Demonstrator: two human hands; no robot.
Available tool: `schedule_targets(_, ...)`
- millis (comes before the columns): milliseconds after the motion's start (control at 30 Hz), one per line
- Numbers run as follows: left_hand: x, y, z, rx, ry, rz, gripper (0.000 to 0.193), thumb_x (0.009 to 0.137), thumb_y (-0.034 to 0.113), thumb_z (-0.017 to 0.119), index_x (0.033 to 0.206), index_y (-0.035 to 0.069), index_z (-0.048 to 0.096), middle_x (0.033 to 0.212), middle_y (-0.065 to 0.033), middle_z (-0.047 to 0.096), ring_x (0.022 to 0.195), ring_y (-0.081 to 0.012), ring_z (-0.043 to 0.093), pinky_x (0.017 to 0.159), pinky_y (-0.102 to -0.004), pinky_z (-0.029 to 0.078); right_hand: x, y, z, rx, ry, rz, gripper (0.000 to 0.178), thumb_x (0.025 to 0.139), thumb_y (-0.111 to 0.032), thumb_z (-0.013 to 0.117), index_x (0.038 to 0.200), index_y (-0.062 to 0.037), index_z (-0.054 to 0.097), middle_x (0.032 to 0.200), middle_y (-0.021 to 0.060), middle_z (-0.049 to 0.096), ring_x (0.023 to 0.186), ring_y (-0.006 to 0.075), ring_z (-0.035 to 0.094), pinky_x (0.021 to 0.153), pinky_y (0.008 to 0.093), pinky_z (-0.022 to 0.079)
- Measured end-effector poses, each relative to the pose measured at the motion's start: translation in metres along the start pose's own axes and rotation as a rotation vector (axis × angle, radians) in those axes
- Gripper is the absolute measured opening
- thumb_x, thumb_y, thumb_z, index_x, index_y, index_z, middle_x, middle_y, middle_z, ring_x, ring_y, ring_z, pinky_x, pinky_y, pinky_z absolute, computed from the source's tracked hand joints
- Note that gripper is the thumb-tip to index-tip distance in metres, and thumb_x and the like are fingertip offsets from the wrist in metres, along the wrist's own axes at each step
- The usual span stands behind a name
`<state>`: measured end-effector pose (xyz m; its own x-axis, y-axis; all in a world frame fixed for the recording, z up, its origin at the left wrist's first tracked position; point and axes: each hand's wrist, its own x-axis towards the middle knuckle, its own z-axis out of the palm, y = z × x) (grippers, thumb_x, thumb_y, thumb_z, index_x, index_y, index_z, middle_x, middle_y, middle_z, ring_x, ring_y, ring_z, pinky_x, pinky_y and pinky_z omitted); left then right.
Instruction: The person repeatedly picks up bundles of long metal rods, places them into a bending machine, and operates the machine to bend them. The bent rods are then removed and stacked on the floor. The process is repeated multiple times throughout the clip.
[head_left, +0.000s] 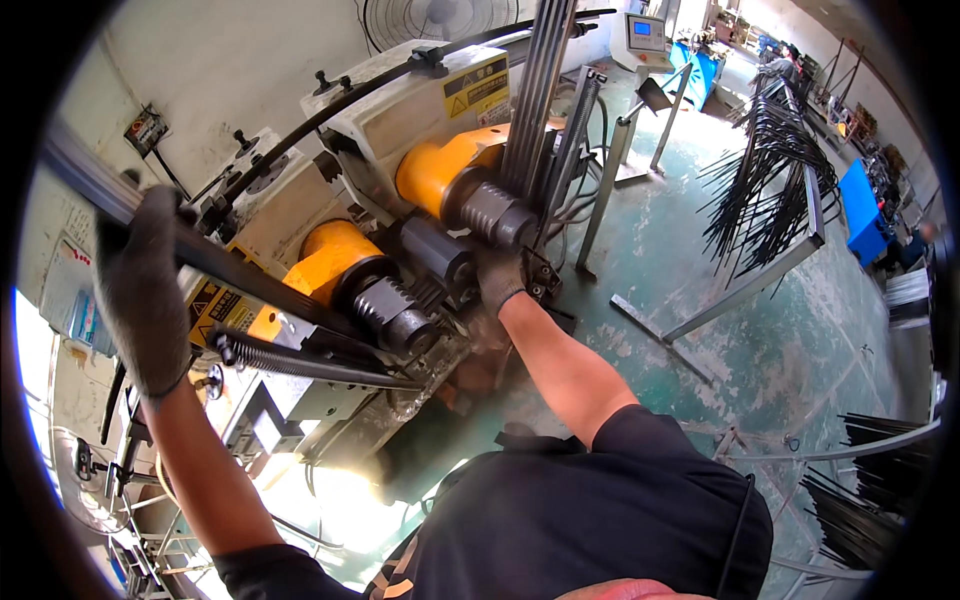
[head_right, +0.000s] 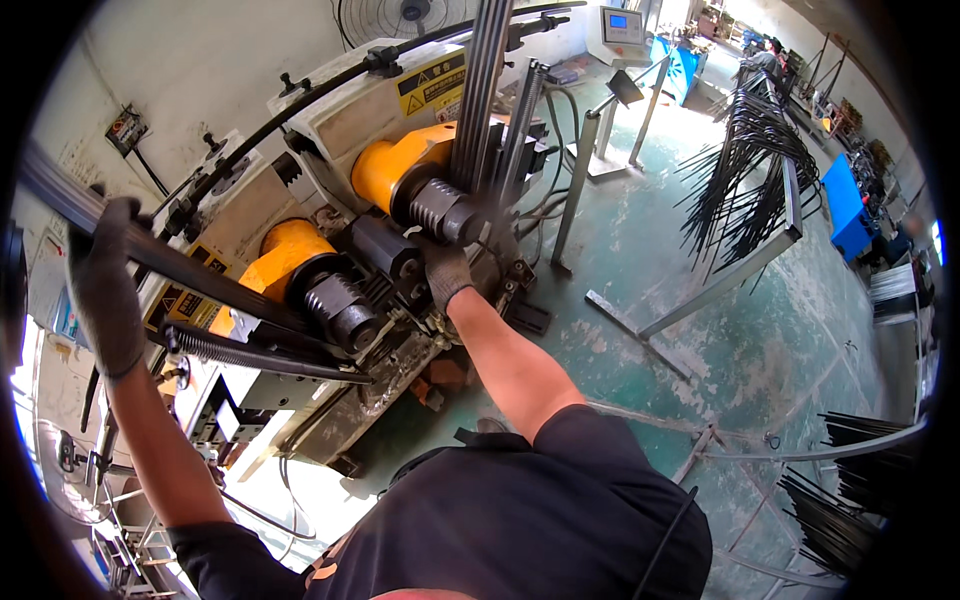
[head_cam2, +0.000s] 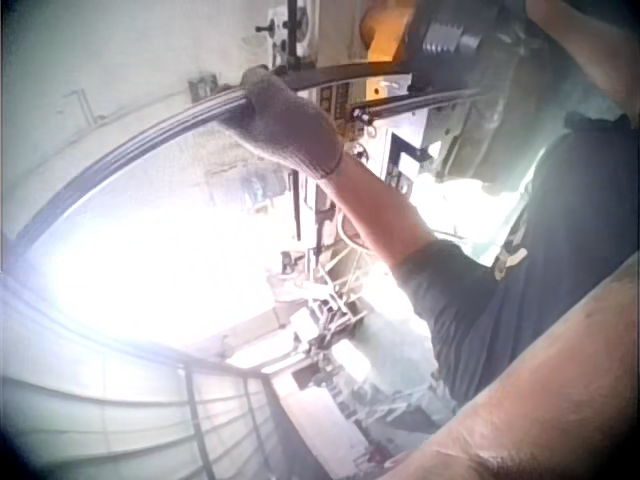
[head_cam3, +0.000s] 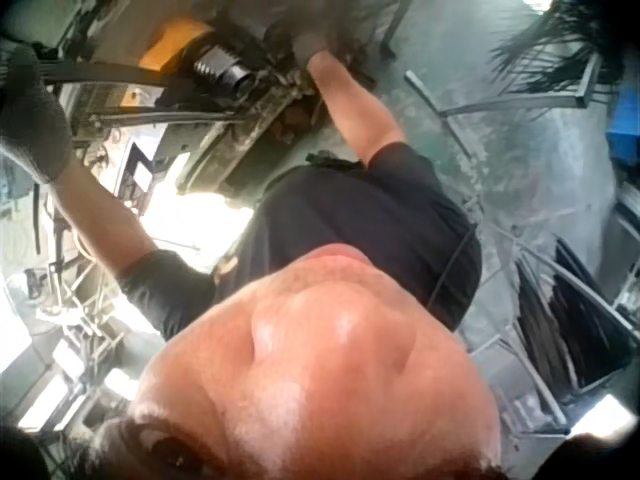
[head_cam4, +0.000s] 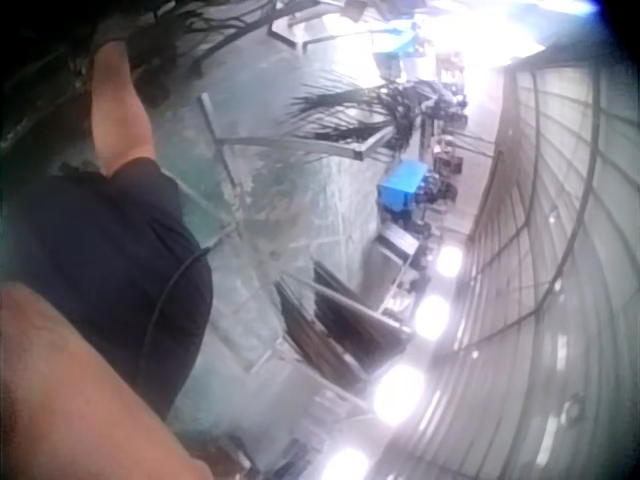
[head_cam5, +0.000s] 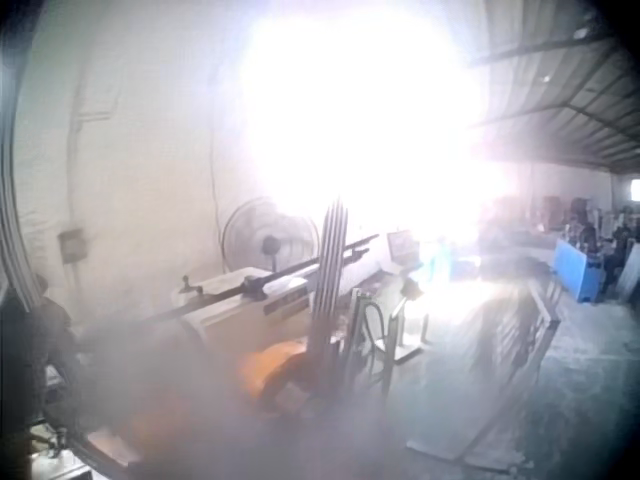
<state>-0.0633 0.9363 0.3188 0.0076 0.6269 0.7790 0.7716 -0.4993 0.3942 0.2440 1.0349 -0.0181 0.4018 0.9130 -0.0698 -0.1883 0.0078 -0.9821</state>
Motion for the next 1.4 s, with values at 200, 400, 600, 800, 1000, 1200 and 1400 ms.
schedule_targets(200,0.016,0.056,0.058,-0.249,-0.092,-0.188,0.031,0.094,0.024,0.071,0.110,0.000,0.060,0.083,-0.0031,0.058,0.078,-0.0123,0.056,0.071,-0.0283,0.048,-0.009,-0.016,-0.004,-0.035,-0.006,0.034,0.043,0.087,-0.030,0.079,0.115,0.0017,0.071,0.099,0.0097,0.074,0.085,0.0169,0.066,0.077,0.0356,0.051)
schedule_targets(400,0.014,0.051,0.056,-0.261,-0.083,-0.174,0.032,0.091,0.023,0.074,0.109,0.001,0.061,0.084,-0.0022,0.059,0.076,-0.0106,0.055,0.069,-0.0269,0.047,-0.002,-0.004,-0.002,0.031,-0.040,0.061,0.038,0.088,-0.028,0.078,0.113,0.0007,0.072,0.092,0.0078,0.072,0.080,0.0148,0.063,0.073,0.0349,0.050)
schedule_targets(600,0.013,0.051,0.057,-0.202,-0.075,-0.169,0.032,0.090,0.027,0.075,0.106,0.002,0.062,0.081,-0.0009,0.059,0.075,-0.0096,0.053,0.069,-0.0266,0.046,-0.008,-0.010,0.000,0.109,0.002,0.071,0.035,0.089,-0.026,0.078,0.111,-0.0004,0.072,0.090,0.0073,0.071,0.077,0.0159,0.063,0.071,0.0353,0.050)
schedule_targets(800,0.015,0.035,0.060,-0.211,-0.070,-0.090,0.034,0.091,0.030,0.075,0.105,0.000,0.066,0.081,-0.0040,0.061,0.076,-0.0136,0.057,0.071,-0.0305,0.049,0.001,0.005,-0.004,0.019,-0.055,-0.084,0.036,0.089,-0.027,0.076,0.112,0.0011,0.071,0.092,0.0089,0.072,0.074,0.0167,0.063,0.068,0.0357,0.051)
schedule_targets(1000,0.019,0.013,0.050,0.033,-0.124,0.182,0.042,0.095,0.039,0.072,0.112,0.001,0.069,0.089,-0.0093,0.068,0.084,-0.0185,0.066,0.079,-0.0317,0.052,0.019,0.034,0.000,0.300,-0.110,0.142,0.027,0.091,-0.022,0.076,0.108,-0.0009,0.072,0.088,0.0060,0.071,0.072,0.0143,0.062,0.065,0.0332,0.050)
schedule_targets(1200,0.020,0.025,0.041,-0.120,-0.220,0.112,0.041,0.096,0.046,0.068,0.116,0.010,0.072,0.102,-0.0094,0.073,0.095,-0.0195,0.071,0.085,-0.0326,0.055,0.011,0.015,-0.004,0.124,-0.114,0.121,0.012,0.097,-0.018,0.067,0.097,-0.0067,0.065,0.074,0.0071,0.063,0.057,0.0190,0.062,0.048,0.0349,0.049)
schedule_targets(1400,0.011,0.114,0.057,-0.331,0.079,-0.078,0.032,0.089,0.031,0.071,0.099,0.001,0.066,0.087,-0.0055,0.061,0.083,-0.0171,0.061,0.083,-0.0321,0.048,0.005,-0.001,0.000,0.240,-0.040,0.387,0.032,0.090,-0.029,0.077,0.112,-0.0065,0.070,0.088,0.0065,0.068,0.071,0.0155,0.063,0.061,0.0333,0.051)
